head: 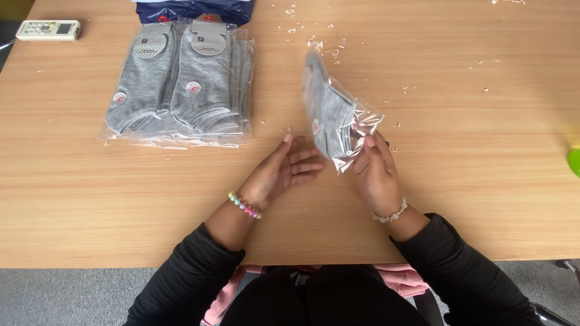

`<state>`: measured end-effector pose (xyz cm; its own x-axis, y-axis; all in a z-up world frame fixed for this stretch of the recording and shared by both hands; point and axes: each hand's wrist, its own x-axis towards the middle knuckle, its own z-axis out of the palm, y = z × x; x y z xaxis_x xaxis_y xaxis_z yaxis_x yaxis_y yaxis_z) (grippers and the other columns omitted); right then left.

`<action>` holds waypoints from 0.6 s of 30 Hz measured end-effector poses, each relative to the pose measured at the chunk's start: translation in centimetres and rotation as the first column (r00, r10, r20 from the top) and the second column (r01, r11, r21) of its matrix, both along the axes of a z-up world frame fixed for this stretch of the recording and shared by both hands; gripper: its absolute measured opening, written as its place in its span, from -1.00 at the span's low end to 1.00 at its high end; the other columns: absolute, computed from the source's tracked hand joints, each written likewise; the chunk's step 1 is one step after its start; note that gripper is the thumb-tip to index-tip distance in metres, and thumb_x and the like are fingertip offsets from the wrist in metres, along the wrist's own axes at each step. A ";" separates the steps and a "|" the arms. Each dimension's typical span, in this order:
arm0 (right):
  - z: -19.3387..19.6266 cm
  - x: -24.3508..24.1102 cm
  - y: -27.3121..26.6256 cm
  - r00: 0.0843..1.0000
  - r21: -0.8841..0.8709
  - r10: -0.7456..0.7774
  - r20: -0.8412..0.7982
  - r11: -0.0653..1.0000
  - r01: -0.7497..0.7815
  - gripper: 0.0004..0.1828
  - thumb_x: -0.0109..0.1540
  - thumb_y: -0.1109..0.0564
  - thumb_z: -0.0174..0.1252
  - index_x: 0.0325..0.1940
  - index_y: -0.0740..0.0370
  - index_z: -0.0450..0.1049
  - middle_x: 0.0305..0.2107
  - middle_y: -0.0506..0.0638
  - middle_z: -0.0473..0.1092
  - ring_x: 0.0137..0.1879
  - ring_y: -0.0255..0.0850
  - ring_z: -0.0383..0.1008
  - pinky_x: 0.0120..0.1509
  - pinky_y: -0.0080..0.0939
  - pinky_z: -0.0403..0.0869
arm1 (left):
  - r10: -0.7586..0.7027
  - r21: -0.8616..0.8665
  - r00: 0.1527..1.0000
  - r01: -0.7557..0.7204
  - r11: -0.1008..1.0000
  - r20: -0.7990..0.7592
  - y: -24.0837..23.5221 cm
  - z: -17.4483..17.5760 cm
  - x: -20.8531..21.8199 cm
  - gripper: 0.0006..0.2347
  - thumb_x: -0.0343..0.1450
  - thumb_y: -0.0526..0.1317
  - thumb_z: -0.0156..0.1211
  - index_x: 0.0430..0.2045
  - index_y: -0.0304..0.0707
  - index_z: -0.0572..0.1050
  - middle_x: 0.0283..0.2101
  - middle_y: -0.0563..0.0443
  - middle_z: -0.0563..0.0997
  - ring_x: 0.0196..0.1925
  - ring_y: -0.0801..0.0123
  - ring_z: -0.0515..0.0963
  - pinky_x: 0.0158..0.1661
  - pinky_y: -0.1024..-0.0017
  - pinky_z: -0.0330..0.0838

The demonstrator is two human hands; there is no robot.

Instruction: The person folds a gray sock, attaches a cardboard tag and a red plastic hanger, and places the sock into a clear plastic bag. They seal the bag and repeat the process for additional socks, stacking the packaged items on the table.

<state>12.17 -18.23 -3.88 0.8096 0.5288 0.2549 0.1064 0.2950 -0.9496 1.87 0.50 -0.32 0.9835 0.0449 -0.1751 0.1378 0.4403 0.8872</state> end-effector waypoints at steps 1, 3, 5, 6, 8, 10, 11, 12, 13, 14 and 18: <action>0.0 -0.5 0.1 0.999 0.028 0.011 -0.043 1.000 -0.010 -0.54 0.46 -0.03 -0.29 0.39 0.20 0.17 0.12 0.11 0.39 0.14 -0.09 0.51 0.18 -0.02 0.57 | -0.009 -0.102 1.000 0.010 0.995 0.006 -0.4 -0.1 0.2 -0.23 0.56 0.19 -0.27 0.44 -0.62 -0.22 0.41 -0.77 0.02 0.38 -0.44 0.28 0.29 -0.08 0.26; 0.1 -1.5 0.3 0.994 0.071 0.033 -0.108 0.997 -0.025 -0.53 0.43 -0.04 -0.26 0.35 0.21 0.21 0.12 0.11 0.41 0.15 -0.08 0.52 0.16 -0.01 0.57 | 0.075 -0.097 0.997 -0.072 0.993 0.035 0.0 -3.5 2.1 -0.30 0.51 0.02 -0.01 0.40 -0.57 -0.10 0.28 -0.55 0.20 0.27 -0.29 0.41 0.22 -0.01 0.38; 0.8 -2.1 0.1 0.984 0.116 0.055 -0.171 0.993 -0.036 -0.53 0.40 -0.05 -0.24 0.31 0.22 0.26 0.11 0.10 0.43 0.15 -0.08 0.52 0.15 0.00 0.57 | 0.158 -0.093 0.985 -0.152 0.984 0.065 0.6 -3.5 2.7 -0.34 0.47 -0.14 0.24 0.35 -0.53 0.01 0.16 -0.34 0.38 0.16 -0.14 0.55 0.15 0.06 0.50; 1.4 -2.3 -0.3 0.999 0.002 0.035 -0.040 0.999 -0.035 -0.43 0.39 -0.05 -0.24 0.43 0.27 0.16 0.19 0.11 0.23 0.24 -0.04 0.33 0.26 0.04 0.45 | 0.200 0.063 0.966 -0.213 0.975 0.166 1.0 -1.9 2.4 -0.36 0.48 -0.20 0.21 0.36 -0.53 0.00 0.17 -0.40 0.39 0.18 -0.17 0.53 0.18 -0.01 0.47; 2.6 -2.2 -0.7 0.995 -0.109 0.028 0.098 0.994 -0.018 -0.31 0.38 -0.06 -0.25 0.56 0.32 0.06 0.27 0.12 0.03 0.32 0.01 0.13 0.37 0.08 0.32 | 0.222 0.211 0.936 -0.284 0.935 0.275 2.7 0.2 1.6 -0.39 0.49 -0.25 0.19 0.37 -0.53 -0.01 0.19 -0.46 0.41 0.21 -0.21 0.51 0.21 -0.08 0.43; 3.8 -1.6 -0.8 0.996 -0.147 0.074 0.048 0.987 -0.066 -0.22 0.34 -0.21 -0.19 0.53 0.31 0.10 0.32 0.12 -0.01 0.34 0.06 0.13 0.34 0.07 0.30 | 0.171 0.361 0.857 -0.375 0.853 0.487 5.4 1.3 0.8 -0.48 0.53 -0.42 0.05 0.41 -0.38 0.02 0.34 -0.36 0.26 0.35 0.06 0.27 0.24 0.00 0.36; 4.0 -1.5 -1.0 0.996 -0.149 0.073 0.045 0.987 -0.066 -0.22 0.34 -0.21 -0.19 0.53 0.31 0.10 0.32 0.12 -0.01 0.34 0.06 0.13 0.34 0.07 0.30 | 0.172 0.360 0.858 -0.374 0.854 0.484 7.1 3.1 0.3 -0.48 0.53 -0.42 0.05 0.41 -0.38 0.02 0.34 -0.36 0.26 0.35 0.06 0.27 0.24 0.00 0.36; 4.2 -1.3 -1.2 0.995 -0.172 0.092 0.042 0.982 -0.084 -0.24 0.34 -0.19 -0.15 0.52 0.29 0.08 0.32 0.15 0.00 0.35 0.06 0.17 0.33 0.07 0.32 | 0.153 0.457 0.861 -0.400 0.795 0.486 8.9 4.8 -0.3 -0.52 0.54 -0.42 -0.01 0.38 -0.45 0.04 0.31 -0.48 0.29 0.34 -0.14 0.32 0.24 -0.10 0.35; 4.3 -1.1 -1.2 0.993 -0.193 0.111 0.040 0.976 -0.102 -0.25 0.34 -0.18 -0.11 0.52 0.28 0.06 0.31 0.17 0.00 0.35 0.05 0.21 0.32 0.07 0.34 | 0.134 0.548 0.863 -0.421 0.722 0.486 10.8 6.6 -0.8 -0.57 0.55 -0.42 -0.07 0.35 -0.52 0.07 0.27 -0.59 0.32 0.34 -0.35 0.37 0.23 -0.19 0.34; 3.8 -1.1 -1.3 0.993 -0.194 0.112 0.039 0.976 -0.102 -0.25 0.34 -0.18 -0.11 0.52 0.28 0.06 0.31 0.17 0.00 0.35 0.05 0.21 0.32 0.07 0.34 | 0.135 0.548 0.864 -0.421 0.723 0.485 11.9 8.1 -1.2 -0.57 0.55 -0.42 -0.07 0.35 -0.52 0.07 0.27 -0.59 0.32 0.34 -0.35 0.37 0.23 -0.19 0.34; 2.3 -0.7 -0.9 0.989 -0.350 0.082 0.122 0.936 -0.035 -0.44 0.35 -0.08 -0.03 0.40 0.14 0.17 0.29 -0.01 0.25 0.20 -0.19 0.42 0.35 -0.17 0.37 | 0.311 0.770 0.894 -0.439 0.463 0.323 17.5 12.0 -1.5 -0.60 0.41 -0.26 -0.05 0.19 -0.19 0.38 -0.01 0.09 0.52 -0.04 0.45 0.46 -0.04 0.46 0.36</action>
